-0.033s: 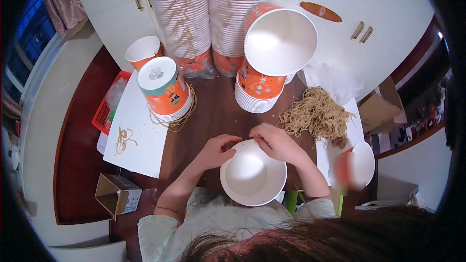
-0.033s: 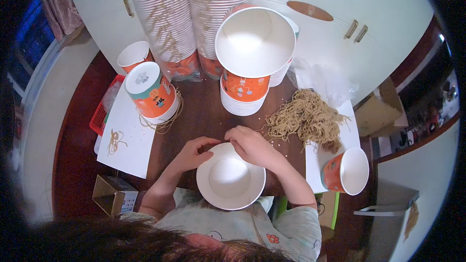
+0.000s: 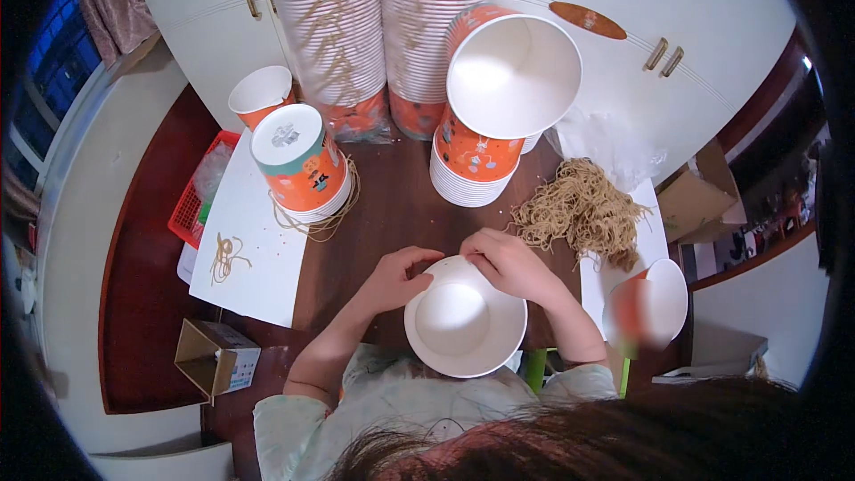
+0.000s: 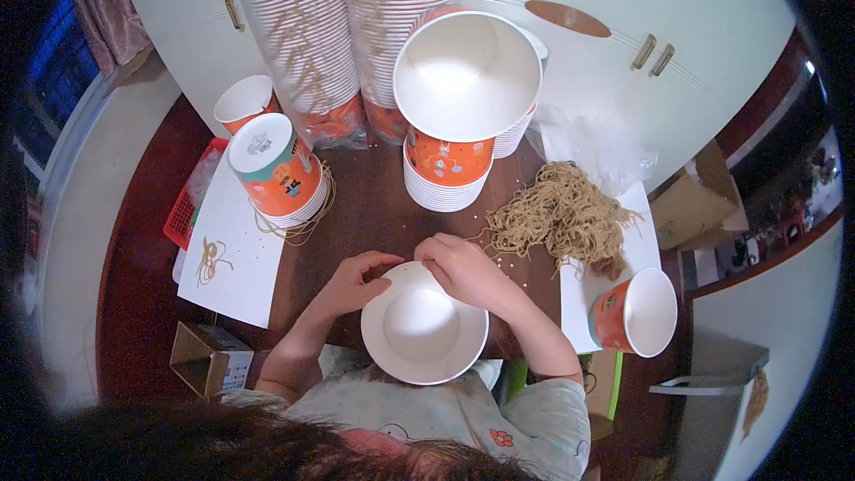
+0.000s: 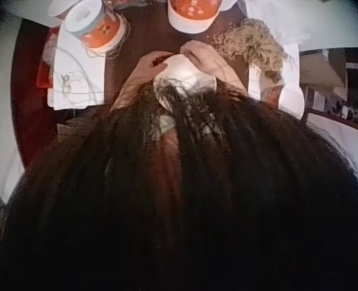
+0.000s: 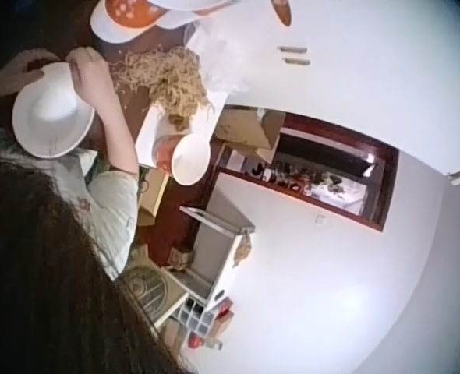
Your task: Attaching string handles to paper cups by threading them through holes and tying knots.
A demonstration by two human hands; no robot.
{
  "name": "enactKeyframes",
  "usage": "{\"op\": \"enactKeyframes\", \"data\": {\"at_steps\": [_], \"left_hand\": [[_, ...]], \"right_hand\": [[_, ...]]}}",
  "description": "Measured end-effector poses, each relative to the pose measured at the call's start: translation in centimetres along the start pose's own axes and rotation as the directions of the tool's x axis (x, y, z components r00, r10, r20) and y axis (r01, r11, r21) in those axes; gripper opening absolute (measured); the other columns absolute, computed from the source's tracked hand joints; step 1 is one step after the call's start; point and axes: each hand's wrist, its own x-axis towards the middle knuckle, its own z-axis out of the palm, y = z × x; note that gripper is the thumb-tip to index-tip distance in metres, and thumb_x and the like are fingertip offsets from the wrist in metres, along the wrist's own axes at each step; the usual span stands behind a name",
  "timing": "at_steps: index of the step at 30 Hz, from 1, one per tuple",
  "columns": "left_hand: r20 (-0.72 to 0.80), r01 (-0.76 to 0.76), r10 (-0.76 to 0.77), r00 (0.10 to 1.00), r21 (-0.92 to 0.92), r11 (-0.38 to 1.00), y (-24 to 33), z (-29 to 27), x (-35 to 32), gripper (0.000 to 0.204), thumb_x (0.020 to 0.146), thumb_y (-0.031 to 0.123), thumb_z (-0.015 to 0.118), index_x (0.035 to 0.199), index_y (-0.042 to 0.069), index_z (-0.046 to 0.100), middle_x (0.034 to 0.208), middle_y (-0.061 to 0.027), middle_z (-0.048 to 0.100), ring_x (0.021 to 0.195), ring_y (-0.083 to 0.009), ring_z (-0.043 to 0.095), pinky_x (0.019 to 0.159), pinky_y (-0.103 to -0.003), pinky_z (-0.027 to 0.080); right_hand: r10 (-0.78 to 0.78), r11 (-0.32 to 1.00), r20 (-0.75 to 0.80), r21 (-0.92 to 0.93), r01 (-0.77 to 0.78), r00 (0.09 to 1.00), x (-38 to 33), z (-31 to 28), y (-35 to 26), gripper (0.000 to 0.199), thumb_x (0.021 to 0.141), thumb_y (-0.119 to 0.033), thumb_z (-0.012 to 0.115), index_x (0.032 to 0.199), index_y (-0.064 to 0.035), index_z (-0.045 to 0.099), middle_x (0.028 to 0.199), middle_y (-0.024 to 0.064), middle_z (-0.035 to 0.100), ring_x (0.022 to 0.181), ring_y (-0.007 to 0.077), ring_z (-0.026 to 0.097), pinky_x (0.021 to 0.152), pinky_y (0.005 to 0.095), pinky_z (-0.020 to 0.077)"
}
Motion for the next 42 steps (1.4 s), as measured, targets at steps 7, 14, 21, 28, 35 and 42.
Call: {"op": "enactKeyframes", "data": {"at_steps": [7,14,21,28,35,42], "left_hand": [[-0.04,0.001,-0.008,0.999,-0.171,0.985,-1.5,1.0,-0.4,0.035,0.069,0.008,0.058,0.104,0.004,0.059,0.087,-0.0041,0.059,0.064,-0.0075,0.05,0.059,-0.022,0.043],[-0.045,0.035,-0.043,0.998,-0.18,0.983,-1.4,1.0,-0.4,0.035,0.07,0.008,0.057,0.104,0.003,0.058,0.086,-0.0038,0.058,0.067,-0.0069,0.052,0.06,-0.021,0.043],[-0.047,0.017,-0.028,0.999,-0.217,0.976,-1.7,1.2,-0.4,0.034,0.07,0.009,0.057,0.104,0.003,0.059,0.086,-0.004,0.058,0.066,-0.0069,0.051,0.059,-0.021,0.042],[-0.052,-0.018,0.011,0.999,-0.124,0.992,-1.4,1.1,-0.5,0.035,0.07,0.011,0.057,0.104,0.003,0.059,0.083,-0.0043,0.056,0.065,-0.0083,0.051,0.058,-0.022,0.042],[-0.056,-0.031,0.024,0.998,-0.136,0.99,-1.5,1.2,-0.5,0.036,0.069,0.011,0.056,0.105,0.003,0.058,0.085,-0.0055,0.056,0.066,-0.01,0.052,0.06,-0.023,0.043],[-0.046,-0.037,0.033,0.998,-0.08,0.996,-1.1,1.0,-0.6,0.037,0.07,0.011,0.056,0.106,0.004,0.058,0.087,-0.0057,0.057,0.067,-0.0103,0.053,0.06,-0.024,0.043]], "right_hand": [[0.101,0.982,-0.049,0.166,-0.092,0.994,-0.8,1.2,-1.3,0.014,0.073,0.0,0.06,0.084,-0.0023,0.051,0.076,0.0111,0.057,0.068,0.0262,0.061,0.057,0.0329,0.049],[0.135,0.973,-0.069,0.197,-0.119,0.988,-1.0,2.8,0.0,0.012,0.072,-0.001,0.062,0.078,-0.0025,0.052,0.072,0.01,0.058,0.068,0.0224,0.061,0.057,0.0312,0.0489],[-0.022,1.0,-0.055,-0.015,0.021,0.998,-0.4,3.1,0.1,0.013,0.073,-0.005,0.06,0.076,-0.0043,0.047,0.069,0.0092,0.056,0.065,0.0273,0.059,0.054,0.0362,0.0479],[-0.127,0.983,-0.09,-0.145,0.113,0.988,0.0,3.2,0.2,0.013,0.071,-0.007,0.061,0.074,-0.0043,0.048,0.066,0.0091,0.052,0.061,0.0272,0.056,0.054,0.0363,0.0471],[-0.201,0.955,-0.082,-0.24,0.177,0.976,-0.1,3.3,0.3,0.013,0.068,-0.007,0.061,0.072,-0.0052,0.049,0.068,0.0074,0.051,0.061,0.0241,0.056,0.054,0.0347,0.0471],[-0.244,0.914,-0.032,-0.341,0.219,0.969,0.0,3.4,0.2,0.014,0.064,-0.008,0.061,0.071,-0.0063,0.05,0.067,0.0056,0.048,0.06,0.0209,0.055,0.053,0.0324,0.0466]]}}
